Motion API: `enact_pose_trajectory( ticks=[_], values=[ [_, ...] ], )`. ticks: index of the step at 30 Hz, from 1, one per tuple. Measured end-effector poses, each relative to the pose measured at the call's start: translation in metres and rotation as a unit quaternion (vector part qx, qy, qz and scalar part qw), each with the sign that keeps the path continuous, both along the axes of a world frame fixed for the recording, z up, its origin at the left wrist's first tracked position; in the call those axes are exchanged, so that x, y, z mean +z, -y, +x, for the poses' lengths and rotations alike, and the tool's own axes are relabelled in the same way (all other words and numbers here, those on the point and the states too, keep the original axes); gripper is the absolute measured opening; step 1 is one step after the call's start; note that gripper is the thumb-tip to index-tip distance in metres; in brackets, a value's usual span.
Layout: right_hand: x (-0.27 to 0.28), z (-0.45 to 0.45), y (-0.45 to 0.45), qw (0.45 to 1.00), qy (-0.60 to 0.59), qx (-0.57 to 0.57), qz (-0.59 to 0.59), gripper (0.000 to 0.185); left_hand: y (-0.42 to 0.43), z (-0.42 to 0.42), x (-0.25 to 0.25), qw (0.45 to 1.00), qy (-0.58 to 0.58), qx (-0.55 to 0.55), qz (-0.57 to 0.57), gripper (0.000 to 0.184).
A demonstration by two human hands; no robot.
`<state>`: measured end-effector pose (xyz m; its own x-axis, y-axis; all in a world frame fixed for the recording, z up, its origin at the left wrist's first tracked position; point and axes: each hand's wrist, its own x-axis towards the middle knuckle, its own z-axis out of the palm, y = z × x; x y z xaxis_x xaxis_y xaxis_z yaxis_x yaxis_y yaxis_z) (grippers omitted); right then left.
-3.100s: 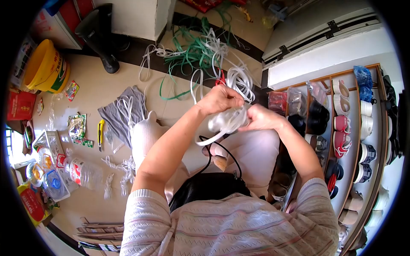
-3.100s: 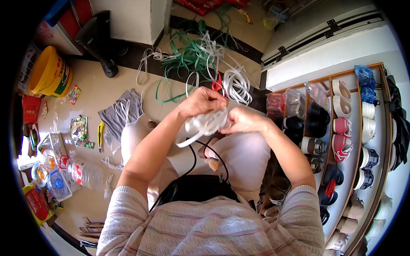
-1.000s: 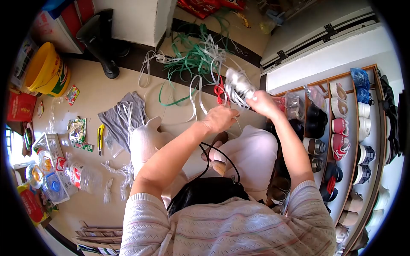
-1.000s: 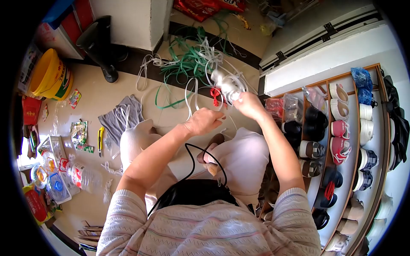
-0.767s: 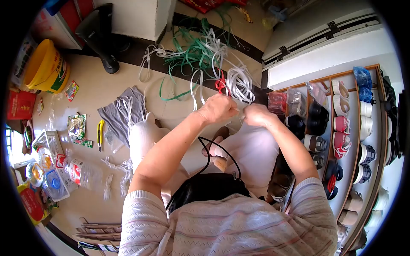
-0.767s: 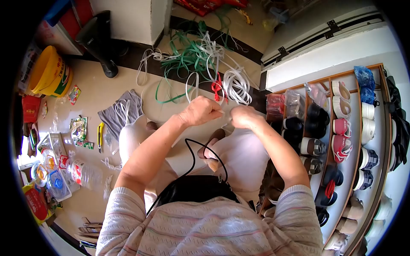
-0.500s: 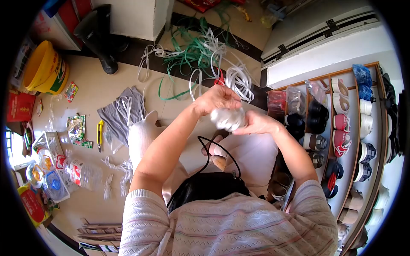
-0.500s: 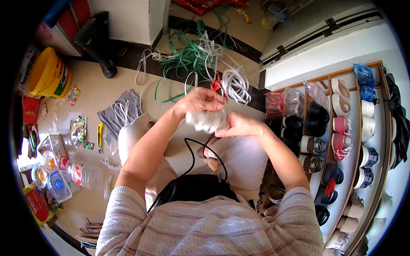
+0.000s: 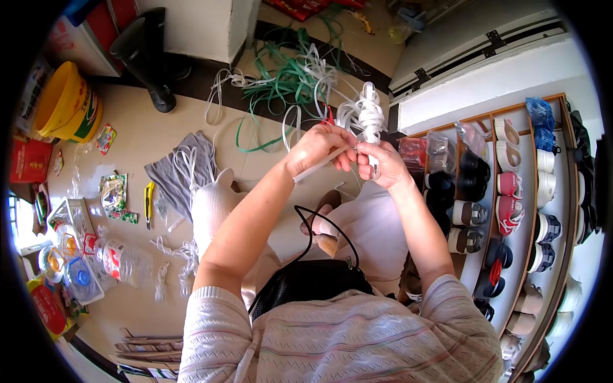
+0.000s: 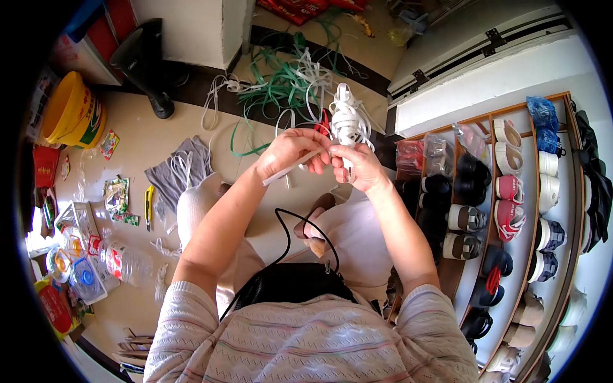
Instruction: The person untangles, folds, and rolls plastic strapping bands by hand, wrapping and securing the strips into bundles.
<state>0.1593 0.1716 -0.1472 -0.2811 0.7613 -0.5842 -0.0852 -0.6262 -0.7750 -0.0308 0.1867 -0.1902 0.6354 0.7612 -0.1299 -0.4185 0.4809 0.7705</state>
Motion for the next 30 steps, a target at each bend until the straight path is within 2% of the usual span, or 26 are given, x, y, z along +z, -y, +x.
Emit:
enact_pose_trajectory(
  ticks=[4, 8, 11, 14, 17, 19, 23, 26, 29, 30],
  values=[
    [-0.001, -0.008, 0.0, 0.998, -0.056, 0.002, -0.02, 0.012, 0.0, 0.0, -0.003, 0.996, 0.061, 0.044, -0.057, 0.019],
    [-0.011, 0.0, -0.003, 0.991, -0.121, -0.032, -0.047, 0.013, 0.0, -0.005, -0.001, 0.985, 0.144, 0.03, -0.091, 0.019],
    [-0.018, 0.006, -0.005, 0.985, -0.152, -0.049, -0.063, 0.014, 0.006, 0.001, -0.014, 0.99, 0.101, 0.075, 0.06, 0.019],
    [-0.017, 0.002, -0.004, 0.988, -0.135, -0.059, -0.053, 0.015, -0.004, -0.002, -0.008, 0.971, 0.226, -0.033, -0.076, 0.014],
    [-0.017, -0.002, -0.002, 0.993, -0.091, -0.076, -0.027, 0.015, 0.003, 0.002, 0.001, 0.985, 0.167, 0.02, -0.037, 0.02],
    [-0.01, -0.01, 0.001, 0.994, -0.044, -0.096, -0.004, 0.013, 0.0, 0.003, -0.003, 0.996, 0.071, 0.034, 0.038, 0.032],
    [-0.014, -0.016, 0.004, 0.996, 0.001, -0.081, 0.033, 0.01, -0.001, 0.005, -0.005, 0.977, -0.093, 0.114, 0.156, 0.04],
    [-0.015, -0.022, 0.005, 0.996, 0.005, -0.085, 0.028, 0.01, 0.001, 0.008, 0.003, 0.975, -0.028, 0.178, 0.127, 0.037],
    [-0.019, -0.026, 0.006, 0.995, 0.013, -0.096, 0.027, 0.013, -0.002, 0.003, 0.0, 0.988, 0.019, 0.133, 0.071, 0.035],
    [-0.02, -0.027, 0.005, 0.994, 0.019, -0.1, 0.028, 0.013, -0.002, 0.003, 0.0, 0.986, 0.029, 0.155, 0.048, 0.035]
  ],
)
